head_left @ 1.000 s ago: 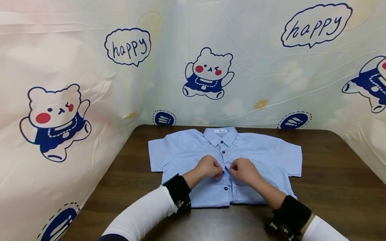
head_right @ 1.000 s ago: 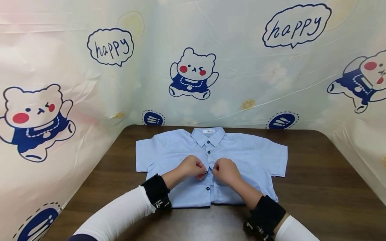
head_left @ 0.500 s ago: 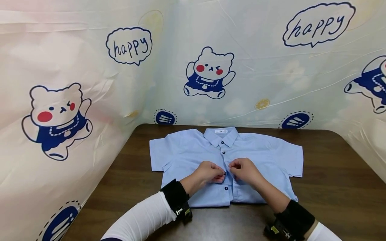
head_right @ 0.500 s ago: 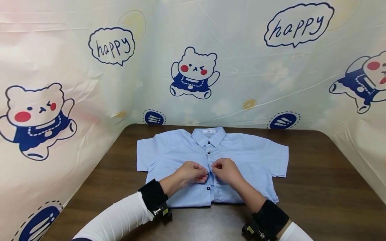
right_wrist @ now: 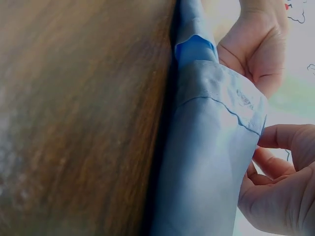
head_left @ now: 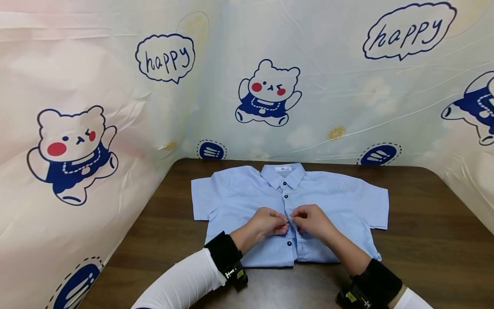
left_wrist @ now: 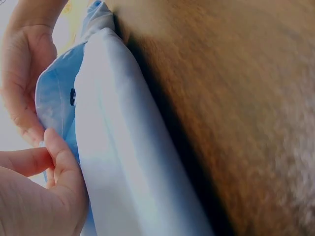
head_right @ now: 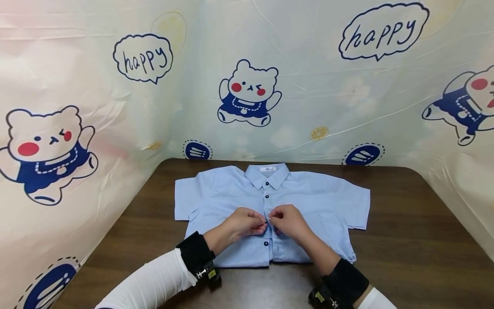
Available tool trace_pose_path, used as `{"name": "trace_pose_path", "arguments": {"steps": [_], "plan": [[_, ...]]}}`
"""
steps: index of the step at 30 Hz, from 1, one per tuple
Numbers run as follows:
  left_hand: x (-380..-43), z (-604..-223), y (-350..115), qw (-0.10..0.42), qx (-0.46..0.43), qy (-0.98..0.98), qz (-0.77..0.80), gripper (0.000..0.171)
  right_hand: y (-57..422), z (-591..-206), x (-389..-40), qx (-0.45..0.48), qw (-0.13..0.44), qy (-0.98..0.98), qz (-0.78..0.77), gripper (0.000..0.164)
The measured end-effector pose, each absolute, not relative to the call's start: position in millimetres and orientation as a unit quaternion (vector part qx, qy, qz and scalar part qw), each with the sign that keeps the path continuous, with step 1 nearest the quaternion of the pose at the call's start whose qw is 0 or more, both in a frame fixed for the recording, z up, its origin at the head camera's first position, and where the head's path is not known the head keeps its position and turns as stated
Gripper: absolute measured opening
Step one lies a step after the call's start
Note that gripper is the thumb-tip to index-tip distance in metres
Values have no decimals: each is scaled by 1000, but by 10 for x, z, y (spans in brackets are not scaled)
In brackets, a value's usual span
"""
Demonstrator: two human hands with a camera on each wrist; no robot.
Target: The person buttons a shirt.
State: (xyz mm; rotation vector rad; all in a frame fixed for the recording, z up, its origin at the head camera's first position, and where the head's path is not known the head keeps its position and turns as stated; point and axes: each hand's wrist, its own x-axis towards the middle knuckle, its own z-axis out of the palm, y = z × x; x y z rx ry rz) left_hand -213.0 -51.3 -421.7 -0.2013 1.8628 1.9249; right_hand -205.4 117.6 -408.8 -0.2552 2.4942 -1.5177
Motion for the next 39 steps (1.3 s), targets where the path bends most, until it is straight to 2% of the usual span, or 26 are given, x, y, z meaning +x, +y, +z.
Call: {"name": "trace_pose_path", "arguments": {"steps": [9,15,21,31,39], "plan": [[-2125,-4234,-482,204,-101,684,693,5,1145,-4074,-2044,-73,137,815,-558,16],[-2125,-4233,-451,195,-119,637,736,10,1114,-4156,-2061,-74,96,841,-527,4],[-2114,-4245,-423,171,-113,654,728,8,1100,-4162,-2037,-82,57,862,-497,7],[-2079,-4292,-405,124,-80,703,695,4,1115,-4166,-2027,-60,60,876,-476,8],[-2085,-4309,-400,102,-65,726,677,6,1098,-4193,-2053,-67,37,887,-456,12]]}}
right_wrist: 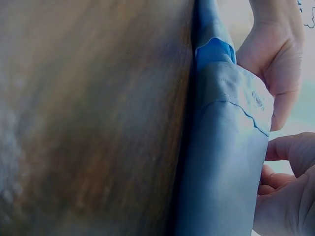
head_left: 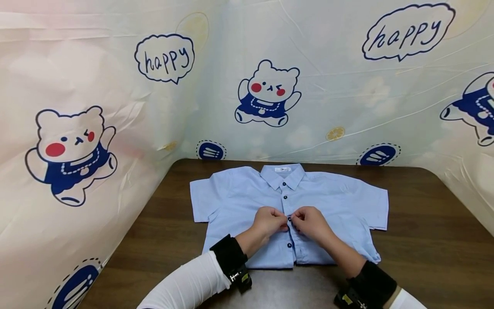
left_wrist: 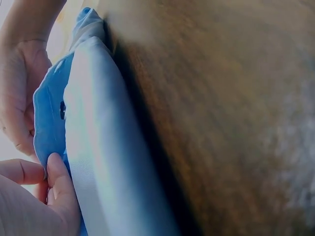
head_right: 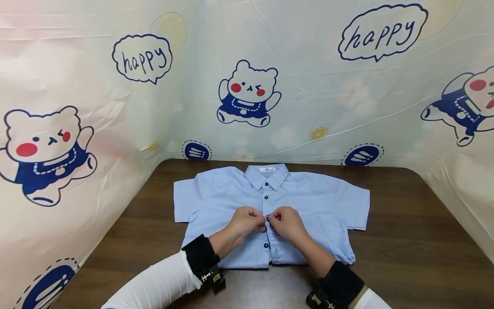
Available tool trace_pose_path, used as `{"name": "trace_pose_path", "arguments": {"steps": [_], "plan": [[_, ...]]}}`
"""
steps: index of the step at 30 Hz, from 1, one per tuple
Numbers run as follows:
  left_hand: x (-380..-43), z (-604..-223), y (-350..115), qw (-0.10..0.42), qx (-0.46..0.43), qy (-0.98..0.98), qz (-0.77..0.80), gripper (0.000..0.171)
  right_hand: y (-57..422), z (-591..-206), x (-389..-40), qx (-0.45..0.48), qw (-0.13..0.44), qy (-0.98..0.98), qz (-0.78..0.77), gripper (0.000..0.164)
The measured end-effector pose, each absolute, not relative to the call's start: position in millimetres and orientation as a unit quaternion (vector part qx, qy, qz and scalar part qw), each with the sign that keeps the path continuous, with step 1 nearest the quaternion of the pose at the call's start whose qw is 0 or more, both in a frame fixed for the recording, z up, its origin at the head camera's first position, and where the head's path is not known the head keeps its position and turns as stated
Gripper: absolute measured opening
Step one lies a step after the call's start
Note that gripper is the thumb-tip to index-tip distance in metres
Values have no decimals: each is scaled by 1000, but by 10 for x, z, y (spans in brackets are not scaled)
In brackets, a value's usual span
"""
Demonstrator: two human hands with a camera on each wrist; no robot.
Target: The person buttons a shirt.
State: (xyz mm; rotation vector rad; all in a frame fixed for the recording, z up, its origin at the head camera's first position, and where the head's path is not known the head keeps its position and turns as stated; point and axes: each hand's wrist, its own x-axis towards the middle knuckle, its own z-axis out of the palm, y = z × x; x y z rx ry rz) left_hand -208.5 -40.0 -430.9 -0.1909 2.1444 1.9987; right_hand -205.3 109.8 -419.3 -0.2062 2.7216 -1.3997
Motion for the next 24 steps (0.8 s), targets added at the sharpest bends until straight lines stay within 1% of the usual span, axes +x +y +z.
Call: {"name": "trace_pose_path", "arguments": {"steps": [3,8,13,17,20,24], "plan": [[-2091,-4310,-393,94,-52,730,675,6,1097,-4172,-2058,-57,58,878,-473,14],[-2082,-4320,-386,80,-36,745,661,5,1121,-4145,-2069,-38,110,850,-514,19],[-2077,-4289,-387,73,-22,777,624,4,1136,-4119,-2082,-31,134,839,-526,23],[-2089,-4258,-411,82,-12,795,601,2,1141,-4128,-2089,-29,138,839,-526,22],[-2108,-4249,-461,106,-3,798,594,4,1143,-4136,-2081,-36,138,843,-519,21],[-2140,-4240,-580,138,49,810,568,7,1155,-4138,-2060,-62,134,849,-507,15]]}}
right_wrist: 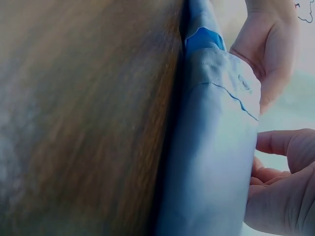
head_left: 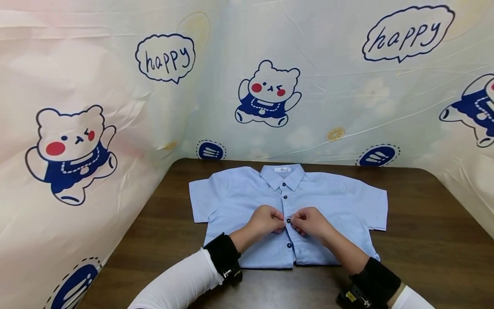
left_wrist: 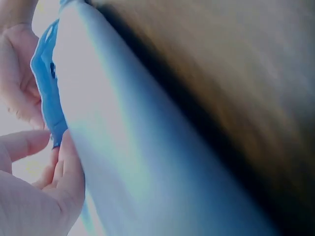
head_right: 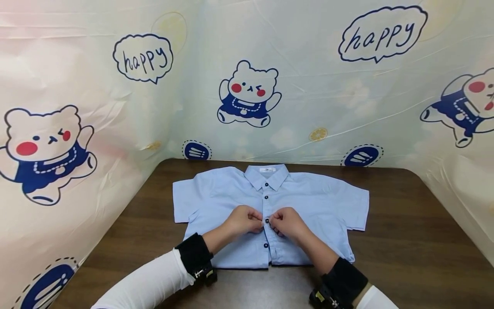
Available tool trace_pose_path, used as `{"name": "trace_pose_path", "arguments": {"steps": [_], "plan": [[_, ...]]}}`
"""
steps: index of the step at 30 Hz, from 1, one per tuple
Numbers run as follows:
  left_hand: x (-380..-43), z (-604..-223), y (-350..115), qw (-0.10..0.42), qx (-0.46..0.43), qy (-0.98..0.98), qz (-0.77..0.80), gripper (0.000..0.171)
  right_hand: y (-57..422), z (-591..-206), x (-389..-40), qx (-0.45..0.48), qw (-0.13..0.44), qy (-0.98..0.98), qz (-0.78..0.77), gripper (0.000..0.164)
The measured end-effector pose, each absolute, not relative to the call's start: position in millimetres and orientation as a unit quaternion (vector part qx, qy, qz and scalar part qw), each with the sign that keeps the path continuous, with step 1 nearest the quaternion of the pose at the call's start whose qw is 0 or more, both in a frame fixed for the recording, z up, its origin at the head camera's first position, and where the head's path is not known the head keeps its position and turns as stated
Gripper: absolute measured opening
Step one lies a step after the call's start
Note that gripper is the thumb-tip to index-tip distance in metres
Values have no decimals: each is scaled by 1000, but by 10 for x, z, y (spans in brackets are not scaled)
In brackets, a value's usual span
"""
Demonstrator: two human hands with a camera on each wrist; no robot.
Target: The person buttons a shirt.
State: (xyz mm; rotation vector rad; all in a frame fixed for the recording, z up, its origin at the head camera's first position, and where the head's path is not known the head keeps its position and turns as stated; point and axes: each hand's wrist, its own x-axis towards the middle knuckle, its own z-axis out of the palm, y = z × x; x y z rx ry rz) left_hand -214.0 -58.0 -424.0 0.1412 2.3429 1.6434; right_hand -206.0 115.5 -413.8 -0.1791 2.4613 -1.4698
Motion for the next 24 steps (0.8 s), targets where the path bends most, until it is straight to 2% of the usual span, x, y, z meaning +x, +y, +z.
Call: {"name": "trace_pose_path", "arguments": {"steps": [3,6,10,13,17,21,24], "plan": [[-2150,-4214,-695,123,121,848,501,12,1191,-4121,-2043,-87,126,860,-487,10],[-2130,-4166,-819,80,184,895,399,15,1271,-4075,-2012,-116,106,888,-432,6],[-2053,-4078,-1001,38,223,936,269,21,1438,-4012,-1945,-160,67,926,-335,5],[-1962,-4039,-1145,38,238,953,182,29,1594,-3990,-1874,-190,41,946,-259,13],[-1825,-4064,-1335,41,254,962,87,42,1804,-4011,-1773,-213,30,963,-163,32],[-1742,-4107,-1500,26,255,966,35,53,1953,-4063,-1702,-218,58,967,-123,53],[-1746,-4144,-1587,36,254,966,34,64,2012,-4108,-1668,-218,88,964,-121,67]]}}
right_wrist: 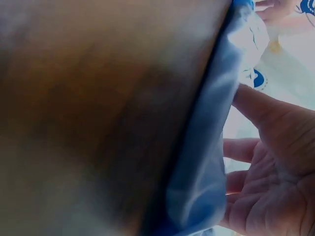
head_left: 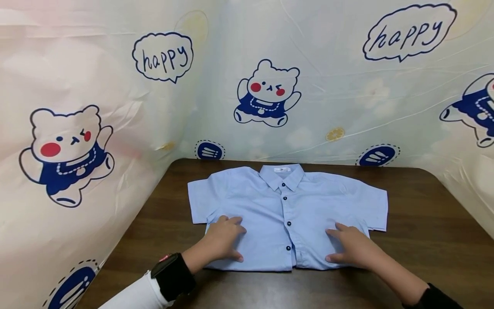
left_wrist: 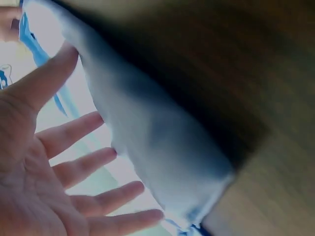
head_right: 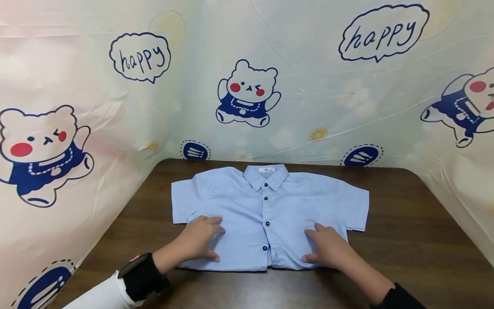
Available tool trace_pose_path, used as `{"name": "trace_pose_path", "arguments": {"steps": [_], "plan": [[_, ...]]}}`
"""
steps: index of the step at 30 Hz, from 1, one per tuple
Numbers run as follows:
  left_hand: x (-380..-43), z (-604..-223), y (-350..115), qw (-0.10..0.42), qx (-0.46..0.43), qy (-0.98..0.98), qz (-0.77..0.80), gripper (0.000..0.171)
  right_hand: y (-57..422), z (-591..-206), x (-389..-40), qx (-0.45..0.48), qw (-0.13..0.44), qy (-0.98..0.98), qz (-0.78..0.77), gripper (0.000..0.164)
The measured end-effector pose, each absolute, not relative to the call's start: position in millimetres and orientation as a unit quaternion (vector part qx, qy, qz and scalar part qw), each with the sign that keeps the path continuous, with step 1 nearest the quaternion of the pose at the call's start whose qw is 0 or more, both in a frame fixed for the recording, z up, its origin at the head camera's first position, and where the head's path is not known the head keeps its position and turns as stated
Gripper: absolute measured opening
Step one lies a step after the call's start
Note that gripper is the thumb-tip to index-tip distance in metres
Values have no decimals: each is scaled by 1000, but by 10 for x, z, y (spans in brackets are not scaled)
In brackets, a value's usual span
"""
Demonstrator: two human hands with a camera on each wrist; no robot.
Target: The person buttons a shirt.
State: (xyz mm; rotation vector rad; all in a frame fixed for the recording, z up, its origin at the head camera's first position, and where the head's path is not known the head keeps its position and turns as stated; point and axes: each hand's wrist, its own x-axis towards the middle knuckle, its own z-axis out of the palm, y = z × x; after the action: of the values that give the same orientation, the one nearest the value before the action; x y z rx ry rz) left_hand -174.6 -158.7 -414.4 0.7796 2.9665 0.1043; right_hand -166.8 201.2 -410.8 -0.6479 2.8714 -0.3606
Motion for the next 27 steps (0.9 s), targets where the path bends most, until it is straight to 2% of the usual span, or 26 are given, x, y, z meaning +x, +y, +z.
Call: {"name": "trace_pose_path", "arguments": {"steps": [3,7,16,23,25,27], "plan": [[-1798,-4147,-1652,61,259,962,52,78,2020,-4130,-1666,-222,98,962,-122,74],[-1925,-4142,-1684,86,270,957,68,85,2009,-4133,-1722,-225,94,963,-112,78],[-2219,-4159,-1679,106,261,956,75,85,1998,-4156,-1912,-223,89,965,-103,77],[-2258,-4126,-1665,120,247,958,79,84,1974,-4129,-1988,-207,110,967,-99,79],[-2250,-4098,-1622,122,239,961,67,83,1956,-4097,-1998,-206,111,968,-92,76],[-2231,-4070,-1548,116,236,963,60,83,1924,-4061,-1999,-209,97,969,-86,64]]}}
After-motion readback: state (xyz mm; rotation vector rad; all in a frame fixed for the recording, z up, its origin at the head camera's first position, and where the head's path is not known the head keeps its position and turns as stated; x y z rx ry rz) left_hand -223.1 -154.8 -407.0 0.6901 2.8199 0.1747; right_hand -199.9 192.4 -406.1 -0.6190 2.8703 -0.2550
